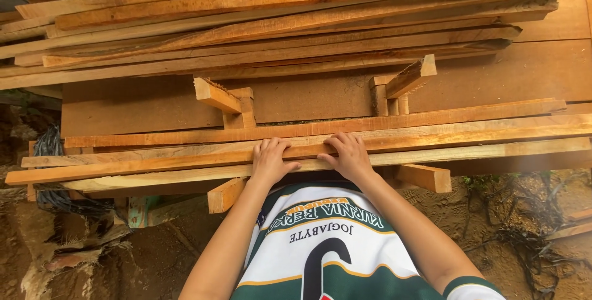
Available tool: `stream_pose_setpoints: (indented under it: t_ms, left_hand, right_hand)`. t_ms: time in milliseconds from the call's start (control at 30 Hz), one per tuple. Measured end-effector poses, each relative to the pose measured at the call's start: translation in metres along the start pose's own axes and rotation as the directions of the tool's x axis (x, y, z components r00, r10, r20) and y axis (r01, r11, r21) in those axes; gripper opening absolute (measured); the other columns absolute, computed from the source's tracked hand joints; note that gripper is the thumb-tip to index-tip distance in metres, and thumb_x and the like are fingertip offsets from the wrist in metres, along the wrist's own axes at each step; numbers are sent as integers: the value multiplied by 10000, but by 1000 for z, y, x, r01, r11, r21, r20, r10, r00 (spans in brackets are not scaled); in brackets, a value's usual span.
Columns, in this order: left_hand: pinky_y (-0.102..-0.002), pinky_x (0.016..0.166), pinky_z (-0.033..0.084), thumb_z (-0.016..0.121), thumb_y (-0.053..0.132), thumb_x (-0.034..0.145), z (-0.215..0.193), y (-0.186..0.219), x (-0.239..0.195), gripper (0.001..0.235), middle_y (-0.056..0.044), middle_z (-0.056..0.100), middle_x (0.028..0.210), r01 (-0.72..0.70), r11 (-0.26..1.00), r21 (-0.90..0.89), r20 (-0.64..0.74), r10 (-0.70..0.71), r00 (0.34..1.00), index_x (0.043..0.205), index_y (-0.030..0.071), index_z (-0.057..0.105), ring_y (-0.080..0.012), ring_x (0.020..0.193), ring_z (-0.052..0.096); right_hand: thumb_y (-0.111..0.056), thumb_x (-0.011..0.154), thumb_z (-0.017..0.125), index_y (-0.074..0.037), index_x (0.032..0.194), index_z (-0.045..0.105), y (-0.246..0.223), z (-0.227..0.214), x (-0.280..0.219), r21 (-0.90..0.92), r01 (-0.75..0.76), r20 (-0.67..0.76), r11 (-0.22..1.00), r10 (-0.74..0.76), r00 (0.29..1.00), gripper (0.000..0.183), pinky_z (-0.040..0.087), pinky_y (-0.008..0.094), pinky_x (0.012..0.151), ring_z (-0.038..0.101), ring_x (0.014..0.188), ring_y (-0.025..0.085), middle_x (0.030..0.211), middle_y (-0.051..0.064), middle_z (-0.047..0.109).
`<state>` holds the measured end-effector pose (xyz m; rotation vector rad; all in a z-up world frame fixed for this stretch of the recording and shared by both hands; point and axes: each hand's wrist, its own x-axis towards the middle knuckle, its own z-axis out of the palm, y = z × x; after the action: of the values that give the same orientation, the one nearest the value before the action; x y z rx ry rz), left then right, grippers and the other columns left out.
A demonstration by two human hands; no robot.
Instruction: The person repeatedly picks up thin wooden planks from a large pile and places them onto a lower stack on a wooden workbench. They use both hands to align and arrange the planks, occasionally adjusting the stack to ensure it remains even.
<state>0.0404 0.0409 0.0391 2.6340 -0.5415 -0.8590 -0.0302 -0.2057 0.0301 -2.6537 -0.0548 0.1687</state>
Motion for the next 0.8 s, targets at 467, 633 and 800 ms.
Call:
stream_pose_setpoints:
  t_ms: [467,633,800]
  left_hand:
    - [-435,1114,318,710,506,887,28,-12,-11,505,11,580,1267,-60,998,-30,-196,53,979,1297,223,631,-206,1275,502]
    - [-453,1119,324,786,509,805,20,-5,-17,587,-31,590,1292,-78,996,-53,-220,65,973,1272,186,641,-242,1285,513]
    - [-457,1156,262,851,554,674,20,0,-17,854,-34,518,1335,-113,982,148,-155,136,978,1356,168,513,-240,1320,442]
  right_hand:
    - [-448,823,811,-222,1161,695,7,13,-5,6,110,-154,994,-108,982,423,467,391,882,615,1061,208,1081,-21,623]
    - [-466,811,802,-224,1142,695,8,14,-6,18,101,-102,995,-98,990,424,473,396,874,613,1071,217,1090,-18,626]
    - [-581,813,758,-216,1200,641,4,6,-5,-64,134,-46,989,-137,989,545,441,384,923,583,1125,203,1145,-6,611]
